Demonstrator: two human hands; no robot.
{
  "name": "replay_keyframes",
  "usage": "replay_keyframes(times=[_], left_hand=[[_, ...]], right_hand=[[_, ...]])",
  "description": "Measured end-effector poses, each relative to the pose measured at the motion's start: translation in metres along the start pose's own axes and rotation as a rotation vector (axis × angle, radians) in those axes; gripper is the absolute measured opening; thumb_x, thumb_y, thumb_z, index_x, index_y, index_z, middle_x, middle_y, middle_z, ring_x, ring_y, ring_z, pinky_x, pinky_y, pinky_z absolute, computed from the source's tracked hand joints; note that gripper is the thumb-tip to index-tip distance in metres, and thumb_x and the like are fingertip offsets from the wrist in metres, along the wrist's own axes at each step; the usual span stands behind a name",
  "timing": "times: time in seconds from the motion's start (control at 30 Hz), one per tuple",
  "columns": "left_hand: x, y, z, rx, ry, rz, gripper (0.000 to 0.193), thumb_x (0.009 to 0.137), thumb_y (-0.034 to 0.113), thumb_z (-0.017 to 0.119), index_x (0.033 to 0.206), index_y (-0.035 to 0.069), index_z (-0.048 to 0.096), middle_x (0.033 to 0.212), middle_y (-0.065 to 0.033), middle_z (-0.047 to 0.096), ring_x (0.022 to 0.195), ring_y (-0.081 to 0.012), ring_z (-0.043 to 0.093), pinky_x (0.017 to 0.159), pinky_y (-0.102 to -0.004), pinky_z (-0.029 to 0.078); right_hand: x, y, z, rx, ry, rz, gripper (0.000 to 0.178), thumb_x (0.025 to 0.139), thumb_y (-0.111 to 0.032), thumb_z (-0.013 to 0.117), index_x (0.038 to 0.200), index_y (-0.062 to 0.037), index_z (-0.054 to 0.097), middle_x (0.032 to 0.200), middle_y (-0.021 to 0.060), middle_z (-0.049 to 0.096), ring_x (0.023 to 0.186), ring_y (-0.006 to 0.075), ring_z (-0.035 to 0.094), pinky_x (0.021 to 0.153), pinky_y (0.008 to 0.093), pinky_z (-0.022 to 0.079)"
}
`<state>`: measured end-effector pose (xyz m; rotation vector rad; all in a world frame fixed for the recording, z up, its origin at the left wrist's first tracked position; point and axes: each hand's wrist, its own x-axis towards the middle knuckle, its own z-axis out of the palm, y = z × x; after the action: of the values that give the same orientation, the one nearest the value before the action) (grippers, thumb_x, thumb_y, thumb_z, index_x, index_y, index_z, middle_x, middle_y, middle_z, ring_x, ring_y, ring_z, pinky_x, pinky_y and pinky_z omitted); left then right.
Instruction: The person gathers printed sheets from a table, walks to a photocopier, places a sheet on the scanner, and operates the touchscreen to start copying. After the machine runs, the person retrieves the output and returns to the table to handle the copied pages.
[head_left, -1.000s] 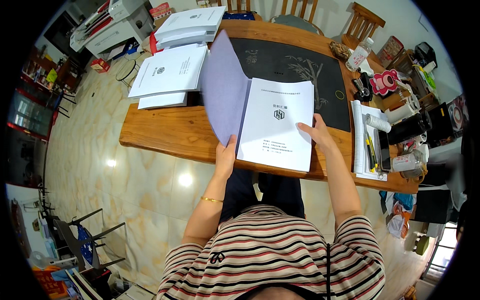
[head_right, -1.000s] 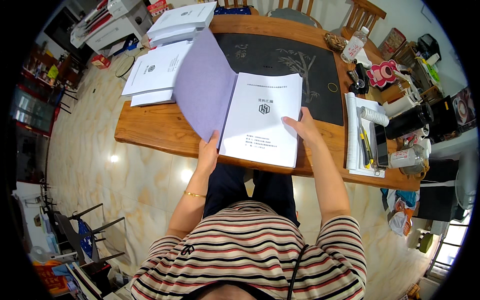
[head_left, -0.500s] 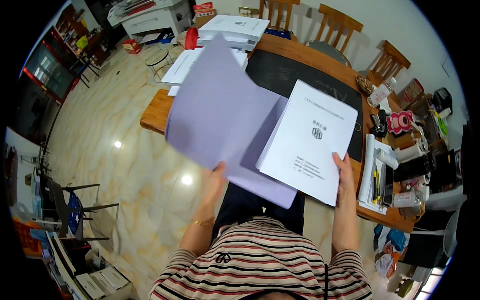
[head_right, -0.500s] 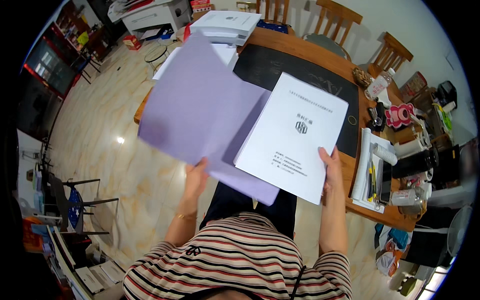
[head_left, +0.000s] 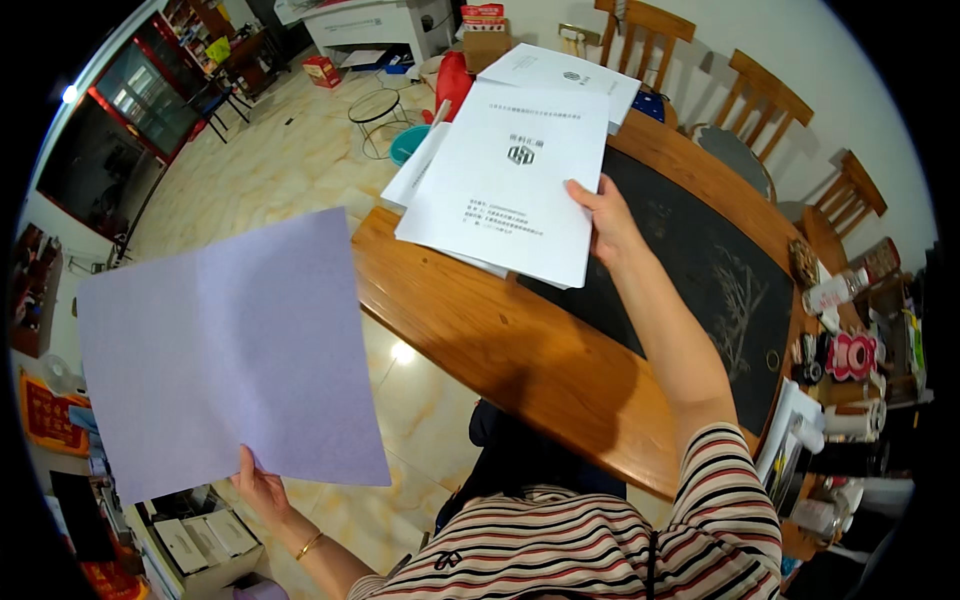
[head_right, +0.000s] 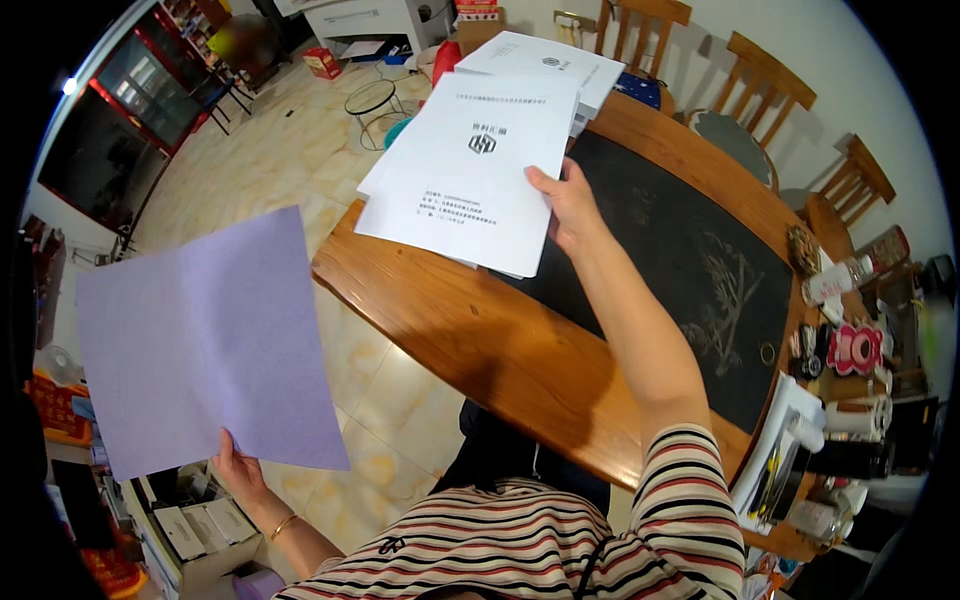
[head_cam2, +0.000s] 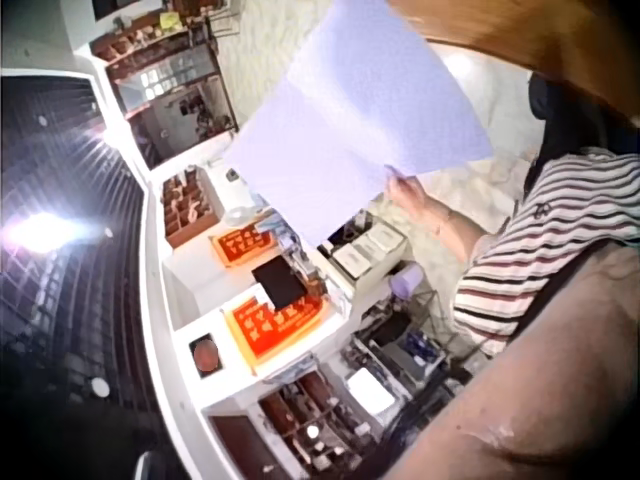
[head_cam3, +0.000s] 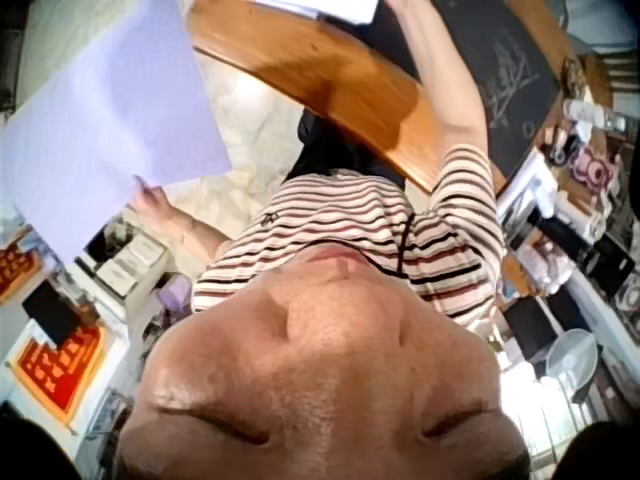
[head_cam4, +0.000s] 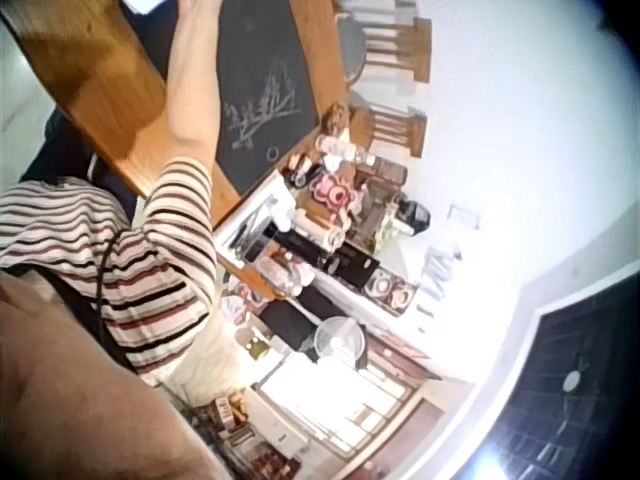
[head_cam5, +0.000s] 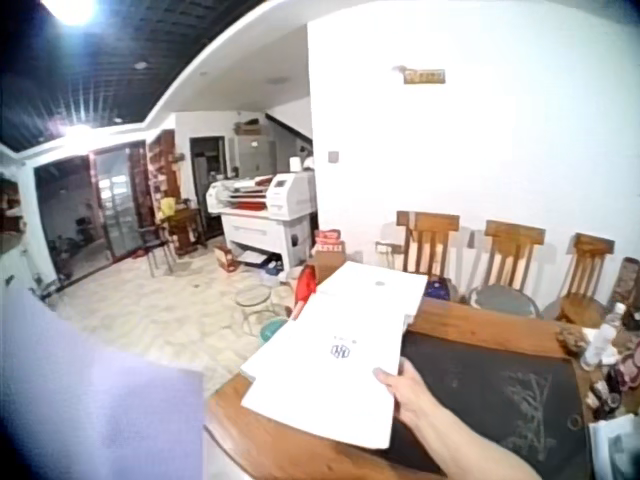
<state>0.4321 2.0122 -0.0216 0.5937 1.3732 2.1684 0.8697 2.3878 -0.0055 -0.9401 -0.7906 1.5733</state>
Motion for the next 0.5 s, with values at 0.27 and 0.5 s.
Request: replay_keyframes(times=[0.27,0.5], left_hand=[[0.037,-0.035,0.16,0.039,-0.027,-0.27,0.027,0.088,0.003,0.056,0.115,0.001,0.053,0.1,-0.0045,0.06,0.087,-0.0136,0.057,0.081,-0.0307,0.048],[0.024,-0.126,0.313,-0.249,-0.302,-0.714,0.041,0.088,-0.001,0.054,0.127,0.007,0.045,0.123,-0.0036,0.051,0.114,-0.0189,0.05,0.099,-0.0353,0.041]], right_hand=[[0.048,0.042,-0.009,-0.323,0.181,0.322,0.055,0.082,-0.021,0.067,0.124,-0.0009,0.036,0.108,0.0144,0.055,0.089,0.0232,0.06,0.066,0.0379,0.05],[0.015,-0.007,-0.02,-0.026,0.377,0.545,0.048,0.093,-0.034,0.047,0.124,0.0018,0.048,0.108,0.0139,0.061,0.094,0.0253,0.061,0.077,0.0361,0.051]])
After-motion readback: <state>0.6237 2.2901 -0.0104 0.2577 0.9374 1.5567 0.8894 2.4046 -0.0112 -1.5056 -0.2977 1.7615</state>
